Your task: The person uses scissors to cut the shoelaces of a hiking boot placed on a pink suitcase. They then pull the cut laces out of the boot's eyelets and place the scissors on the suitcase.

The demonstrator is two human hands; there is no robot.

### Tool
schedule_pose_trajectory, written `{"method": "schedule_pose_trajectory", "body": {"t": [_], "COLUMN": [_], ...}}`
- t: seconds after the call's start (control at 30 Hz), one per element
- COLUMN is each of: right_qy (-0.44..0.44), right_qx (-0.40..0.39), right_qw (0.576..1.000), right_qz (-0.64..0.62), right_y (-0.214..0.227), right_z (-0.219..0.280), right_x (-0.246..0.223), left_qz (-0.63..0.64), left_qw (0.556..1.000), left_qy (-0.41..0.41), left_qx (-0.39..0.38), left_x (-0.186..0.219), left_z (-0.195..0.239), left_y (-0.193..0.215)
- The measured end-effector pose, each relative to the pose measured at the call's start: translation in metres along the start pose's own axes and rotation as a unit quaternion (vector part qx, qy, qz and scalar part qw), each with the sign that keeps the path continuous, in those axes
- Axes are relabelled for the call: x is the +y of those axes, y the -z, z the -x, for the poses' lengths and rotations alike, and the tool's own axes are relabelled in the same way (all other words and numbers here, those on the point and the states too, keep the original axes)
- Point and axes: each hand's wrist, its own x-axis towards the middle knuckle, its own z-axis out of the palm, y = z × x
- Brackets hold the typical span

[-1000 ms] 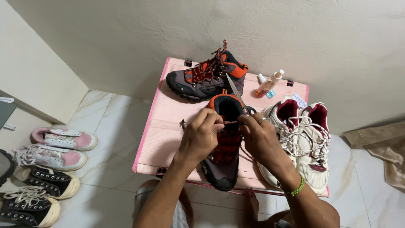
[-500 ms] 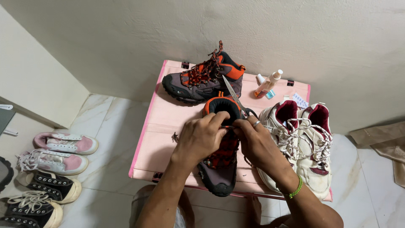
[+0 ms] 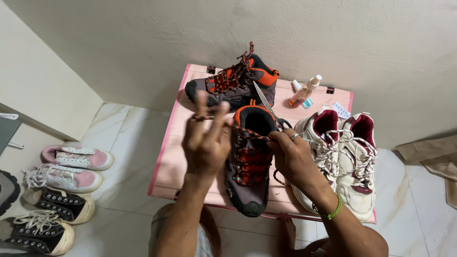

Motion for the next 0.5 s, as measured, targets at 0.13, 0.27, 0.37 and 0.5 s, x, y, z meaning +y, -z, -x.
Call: {"method": "schedule_pose_trajectory", "body": {"t": [0.13, 0.27, 0.37, 0.5], "right_qy": [-0.013, -0.022, -0.026, -0.019], "right_qx": [0.011, -0.005, -0.019, -0.026], "right_qw": [1.0, 1.0, 0.999, 0.999], "right_qz": [0.009, -0.012, -0.016, -0.008], "right_y": [0.003, 0.007, 0.007, 0.01], "right_z": [0.003, -0.002, -0.002, -0.002], "right_x": [-0.001, -0.009, -0.012, -0.01], "left_qz": [0.022, -0.083, 0.021, 0.11], "left_qw": [0.99, 0.826, 0.851, 0.911], "left_qy": [0.13, 0.387, 0.223, -0.016], "left_qx": [0.05, -0.402, -0.475, -0.397], "left_x": [-0.021, -0.001, 0.016, 0.011], "left_z": [-0.029, -0.053, -0.035, 0.009], "left_y": [0.05, 0.083, 0.055, 0.007]}}
